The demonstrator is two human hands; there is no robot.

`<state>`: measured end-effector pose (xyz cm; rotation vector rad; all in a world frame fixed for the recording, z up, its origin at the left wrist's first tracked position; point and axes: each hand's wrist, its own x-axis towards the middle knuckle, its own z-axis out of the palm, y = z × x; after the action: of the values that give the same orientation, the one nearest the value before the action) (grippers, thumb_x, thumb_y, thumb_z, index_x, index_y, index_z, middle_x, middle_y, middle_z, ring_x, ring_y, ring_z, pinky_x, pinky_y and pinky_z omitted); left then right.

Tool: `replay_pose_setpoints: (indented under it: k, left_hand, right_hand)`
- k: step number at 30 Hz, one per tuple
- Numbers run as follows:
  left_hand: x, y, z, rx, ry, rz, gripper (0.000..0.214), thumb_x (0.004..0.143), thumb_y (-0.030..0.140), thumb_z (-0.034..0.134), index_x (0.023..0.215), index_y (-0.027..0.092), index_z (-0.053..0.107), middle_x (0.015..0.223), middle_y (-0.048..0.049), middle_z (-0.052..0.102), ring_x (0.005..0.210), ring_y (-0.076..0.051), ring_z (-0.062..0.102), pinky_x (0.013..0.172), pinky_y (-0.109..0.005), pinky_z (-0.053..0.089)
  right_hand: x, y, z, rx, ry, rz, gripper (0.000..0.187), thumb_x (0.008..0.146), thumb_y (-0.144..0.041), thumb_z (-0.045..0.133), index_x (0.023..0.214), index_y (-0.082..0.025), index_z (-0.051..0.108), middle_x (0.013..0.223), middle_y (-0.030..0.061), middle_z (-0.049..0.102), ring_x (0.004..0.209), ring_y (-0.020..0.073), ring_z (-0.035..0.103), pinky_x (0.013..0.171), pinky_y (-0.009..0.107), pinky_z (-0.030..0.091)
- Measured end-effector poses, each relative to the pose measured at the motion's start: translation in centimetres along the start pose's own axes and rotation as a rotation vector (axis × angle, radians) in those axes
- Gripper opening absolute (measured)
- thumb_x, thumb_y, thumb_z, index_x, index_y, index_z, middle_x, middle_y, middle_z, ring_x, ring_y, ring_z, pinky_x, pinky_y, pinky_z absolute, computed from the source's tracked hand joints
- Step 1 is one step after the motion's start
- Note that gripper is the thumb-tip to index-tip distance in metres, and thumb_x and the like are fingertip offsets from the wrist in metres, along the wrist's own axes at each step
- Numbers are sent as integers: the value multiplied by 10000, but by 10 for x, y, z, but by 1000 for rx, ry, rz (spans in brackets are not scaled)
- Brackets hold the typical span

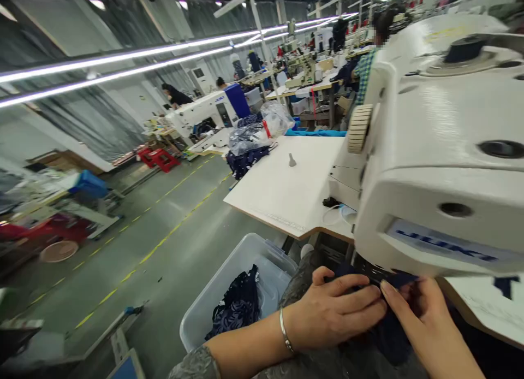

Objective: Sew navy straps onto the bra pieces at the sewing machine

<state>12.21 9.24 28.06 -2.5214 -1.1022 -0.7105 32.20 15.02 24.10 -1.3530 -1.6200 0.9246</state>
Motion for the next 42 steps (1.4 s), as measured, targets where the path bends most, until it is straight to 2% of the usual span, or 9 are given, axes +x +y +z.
replay_pose_setpoints:
  k: [1, 4, 9, 13, 20, 27, 33, 37, 42]
  left_hand:
    - [2, 1, -2, -7, -26, -14, 276, 993, 206, 452, 1220, 256, 600, 1359, 74, 556, 1310, -149, 421, 1023, -328, 312]
    - [10, 4, -1, -17, -56, -94, 270, 997, 194, 474, 1233, 250, 592, 1361, 45, 561, 1297, -158, 433, 1005, -352, 311]
    - [20, 6, 7, -15, 0, -154, 269, 986, 276, 529, 1241, 219, 591, 1292, -15, 614, 1269, -182, 473, 970, -365, 331]
    - [26, 8, 7, 4, -1, -181, 264, 991, 294, 515, 1225, 202, 596, 1274, -30, 620, 1247, -195, 499, 957, -376, 331]
    - [29, 8, 8, -7, -41, -240, 329, 982, 310, 504, 1282, 185, 552, 1244, -46, 628, 1241, -209, 502, 961, -399, 317]
    - [31, 8, 9, -16, -36, -256, 372, 955, 316, 532, 1303, 184, 536, 1260, -33, 620, 1238, -212, 501, 967, -417, 308]
    - [31, 9, 11, 6, -29, -257, 378, 957, 323, 526, 1307, 182, 536, 1263, -42, 618, 1231, -216, 507, 969, -417, 308]
    - [30, 10, 13, 19, -33, -259, 378, 954, 323, 534, 1304, 181, 543, 1254, -56, 620, 1221, -226, 514, 964, -413, 314]
    - [30, 10, 15, 24, -15, -260, 374, 955, 323, 529, 1298, 177, 548, 1238, -62, 628, 1211, -228, 524, 948, -411, 316]
  right_hand:
    - [2, -5, -2, 2, -22, 39, 294, 855, -526, 580, 979, -262, 542, 713, 34, 587, 695, 255, 636, 520, 334, 505]
    - [12, -16, -8, 13, -19, -1, 267, 904, -491, 492, 949, -231, 527, 786, 28, 593, 764, 230, 606, 681, 347, 511]
    - [33, -28, -13, -85, -32, 46, 194, 903, -405, 471, 821, -229, 480, 698, -2, 544, 752, 220, 585, 757, 350, 472]
    - [43, -33, -11, -151, -14, 15, 179, 862, -383, 454, 802, -221, 501, 766, 47, 604, 804, 263, 607, 737, 376, 466]
    - [52, -26, -7, -166, 40, -146, 202, 841, -330, 451, 860, -191, 596, 943, 131, 662, 995, 311, 602, 885, 444, 457]
    - [59, -19, -5, -219, 67, -240, 241, 844, -268, 474, 992, -193, 649, 1030, 113, 702, 948, 286, 626, 895, 431, 468]
    - [60, -19, -3, -260, 106, -297, 266, 863, -272, 467, 1048, -189, 640, 1038, 116, 697, 950, 281, 631, 817, 399, 512]
    - [58, -22, -2, -260, 106, -305, 271, 887, -293, 467, 1080, -211, 639, 1024, 97, 702, 900, 271, 644, 841, 414, 511]
    - [57, -24, -2, -298, 102, -285, 300, 902, -290, 436, 1081, -193, 657, 1088, 126, 687, 940, 292, 638, 838, 433, 511]
